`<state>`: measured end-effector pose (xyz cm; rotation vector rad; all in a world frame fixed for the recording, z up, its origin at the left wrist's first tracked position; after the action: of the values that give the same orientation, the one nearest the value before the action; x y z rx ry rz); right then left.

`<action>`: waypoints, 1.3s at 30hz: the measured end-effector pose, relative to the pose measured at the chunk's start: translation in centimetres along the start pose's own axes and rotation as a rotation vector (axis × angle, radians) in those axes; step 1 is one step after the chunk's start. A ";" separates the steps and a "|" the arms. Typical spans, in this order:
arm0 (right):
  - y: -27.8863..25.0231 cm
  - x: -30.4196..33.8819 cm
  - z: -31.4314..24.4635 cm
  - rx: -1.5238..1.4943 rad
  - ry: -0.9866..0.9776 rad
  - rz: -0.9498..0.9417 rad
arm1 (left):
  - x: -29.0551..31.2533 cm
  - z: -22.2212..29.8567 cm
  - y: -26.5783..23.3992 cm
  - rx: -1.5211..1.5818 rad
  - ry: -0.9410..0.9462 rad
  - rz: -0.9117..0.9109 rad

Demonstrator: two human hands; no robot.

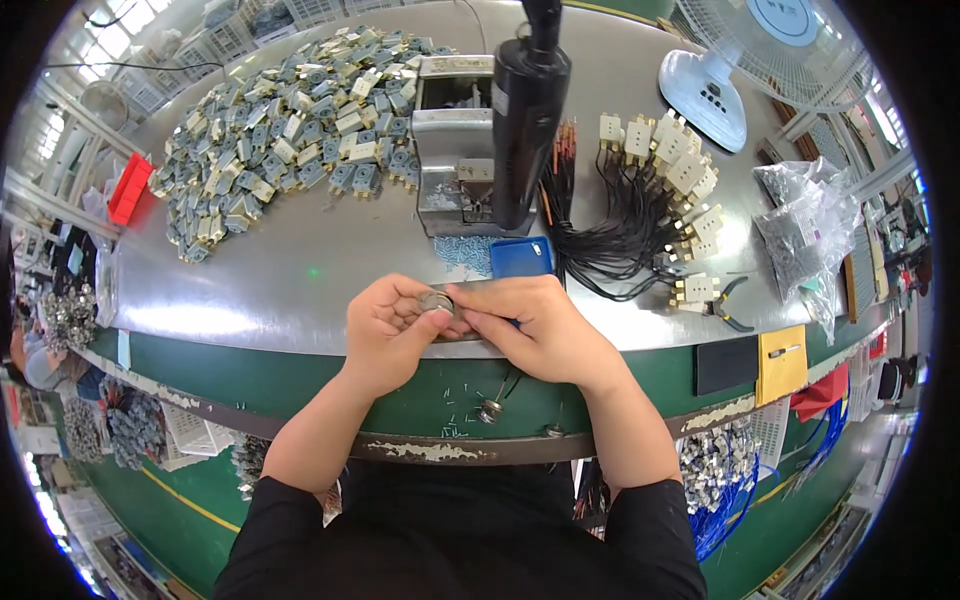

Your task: Assembling electronic components by connecting wires and using an electric screwdriver at a workbench.

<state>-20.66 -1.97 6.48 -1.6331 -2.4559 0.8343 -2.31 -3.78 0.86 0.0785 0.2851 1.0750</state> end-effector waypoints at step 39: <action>-4.2 3.0 3.8 0.550 0.286 -0.002 | 4.0 2.4 -17.0 -0.010 -0.186 0.281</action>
<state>-26.72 -2.02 4.57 -1.4223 -1.8214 1.0670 14.71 -8.19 -1.00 0.2133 0.1021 1.3376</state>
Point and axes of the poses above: each hand's wrist, its own x-axis away from the middle knuckle, its own y-axis out of the palm, z = x × y, the point moved 4 cm from there along -x, towards the middle knuckle, and after that the axes turned 5 degrees about -z, right-handed, at the moved point
